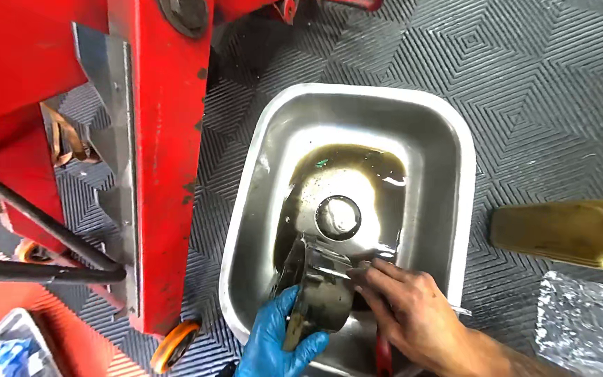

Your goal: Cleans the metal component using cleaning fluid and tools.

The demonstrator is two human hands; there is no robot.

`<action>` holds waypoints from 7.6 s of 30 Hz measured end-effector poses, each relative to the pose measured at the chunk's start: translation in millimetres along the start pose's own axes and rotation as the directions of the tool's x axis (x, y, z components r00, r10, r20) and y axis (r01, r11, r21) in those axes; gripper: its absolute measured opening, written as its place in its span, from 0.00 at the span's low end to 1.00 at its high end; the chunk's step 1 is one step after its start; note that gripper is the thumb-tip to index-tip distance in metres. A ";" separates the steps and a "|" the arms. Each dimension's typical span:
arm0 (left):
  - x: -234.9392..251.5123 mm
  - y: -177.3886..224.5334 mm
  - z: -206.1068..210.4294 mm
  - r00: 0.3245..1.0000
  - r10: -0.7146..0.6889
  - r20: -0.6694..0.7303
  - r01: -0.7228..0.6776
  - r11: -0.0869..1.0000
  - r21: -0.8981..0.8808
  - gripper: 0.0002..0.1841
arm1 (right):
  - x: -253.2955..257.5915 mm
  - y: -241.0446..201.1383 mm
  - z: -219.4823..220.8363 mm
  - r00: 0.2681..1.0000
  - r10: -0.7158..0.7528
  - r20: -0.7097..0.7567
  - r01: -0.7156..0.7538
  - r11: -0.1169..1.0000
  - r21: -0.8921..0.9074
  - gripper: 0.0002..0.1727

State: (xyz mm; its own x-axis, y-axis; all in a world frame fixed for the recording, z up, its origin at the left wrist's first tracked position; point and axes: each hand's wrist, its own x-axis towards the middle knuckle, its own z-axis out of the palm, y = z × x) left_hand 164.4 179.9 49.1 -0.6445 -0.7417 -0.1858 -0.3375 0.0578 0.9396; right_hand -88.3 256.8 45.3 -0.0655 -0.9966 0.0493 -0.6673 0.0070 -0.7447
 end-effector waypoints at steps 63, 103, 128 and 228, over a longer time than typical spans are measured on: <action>-10.7 12.2 10.0 0.994 0.000 0.107 0.028 0.963 -0.266 0.09 | 4.9 -21.5 -40.3 0.869 -0.266 0.418 0.198 0.960 0.198 0.14; -10.4 15.2 6.4 0.995 -0.058 0.078 0.079 0.951 -0.298 0.09 | 14.3 -19.4 -37.4 0.890 -0.264 0.372 0.228 0.964 0.139 0.12; -1.2 21.7 6.4 0.992 -0.128 0.008 0.122 0.924 -0.362 0.09 | 14.2 -27.5 -10.6 0.923 -0.373 0.100 0.376 0.927 -0.011 0.14; 4.8 30.2 19.7 0.970 -0.241 -0.032 0.216 0.915 -0.342 0.14 | 19.2 -39.1 -18.0 0.976 -0.216 0.009 0.211 0.945 -0.251 0.10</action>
State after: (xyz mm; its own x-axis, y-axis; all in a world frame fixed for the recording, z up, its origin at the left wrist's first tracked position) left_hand 137.6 191.2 70.9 -0.5223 -0.7545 -0.3975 -0.2131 -0.3359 0.9175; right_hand -76.8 238.9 87.4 0.0869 -0.9753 0.2031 -0.8303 -0.1836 -0.5263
